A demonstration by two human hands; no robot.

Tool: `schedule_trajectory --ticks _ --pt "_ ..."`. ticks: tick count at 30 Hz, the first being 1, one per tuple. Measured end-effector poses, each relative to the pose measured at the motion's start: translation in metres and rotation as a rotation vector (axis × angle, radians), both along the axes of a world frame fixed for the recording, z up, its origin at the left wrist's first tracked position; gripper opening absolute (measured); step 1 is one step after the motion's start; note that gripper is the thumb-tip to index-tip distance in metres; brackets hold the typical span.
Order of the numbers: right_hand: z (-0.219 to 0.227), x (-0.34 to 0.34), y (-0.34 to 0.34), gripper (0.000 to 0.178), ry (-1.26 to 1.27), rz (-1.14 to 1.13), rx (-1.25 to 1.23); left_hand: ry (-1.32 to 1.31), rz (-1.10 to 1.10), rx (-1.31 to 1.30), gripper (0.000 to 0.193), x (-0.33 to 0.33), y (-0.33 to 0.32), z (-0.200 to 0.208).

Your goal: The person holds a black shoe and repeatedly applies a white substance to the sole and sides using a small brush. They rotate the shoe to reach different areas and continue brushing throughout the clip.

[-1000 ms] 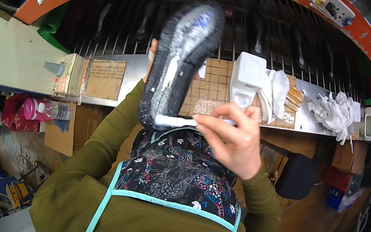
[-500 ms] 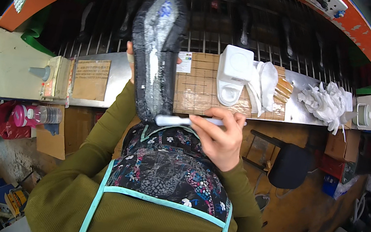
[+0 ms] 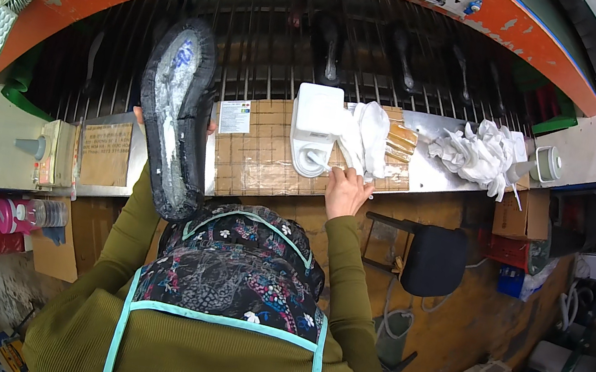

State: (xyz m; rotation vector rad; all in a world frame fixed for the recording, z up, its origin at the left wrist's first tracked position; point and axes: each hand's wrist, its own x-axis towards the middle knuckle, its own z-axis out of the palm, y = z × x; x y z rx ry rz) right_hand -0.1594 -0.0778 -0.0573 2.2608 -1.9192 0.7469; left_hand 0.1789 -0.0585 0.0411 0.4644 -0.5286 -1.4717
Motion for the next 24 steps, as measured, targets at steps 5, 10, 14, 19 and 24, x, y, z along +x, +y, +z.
schedule_trajectory --ticks 5,10,14,19,24 --pt "-0.003 -0.009 0.002 0.01 -0.214 -0.105 0.384 0.046 -0.099 -0.063 0.114 -0.003 -0.002 0.002" --pt "0.06 0.012 -0.005 0.019 -1.199 0.059 0.78 -0.021 -0.14 0.136 0.107 -0.013 0.0 -0.001" --pt "0.154 0.054 -0.021 0.012 -1.005 0.46 0.181 0.051 -0.13 0.171 0.11 -0.026 -0.009 -0.005" --pt "0.216 0.097 -0.042 0.017 -0.569 0.385 -0.175 -0.066 -0.215 0.027 0.117 -0.035 -0.013 -0.001" --pt "0.217 0.115 -0.025 0.021 -0.225 0.354 -0.616 -0.028 -0.233 -0.013 0.117 -0.028 -0.007 0.008"
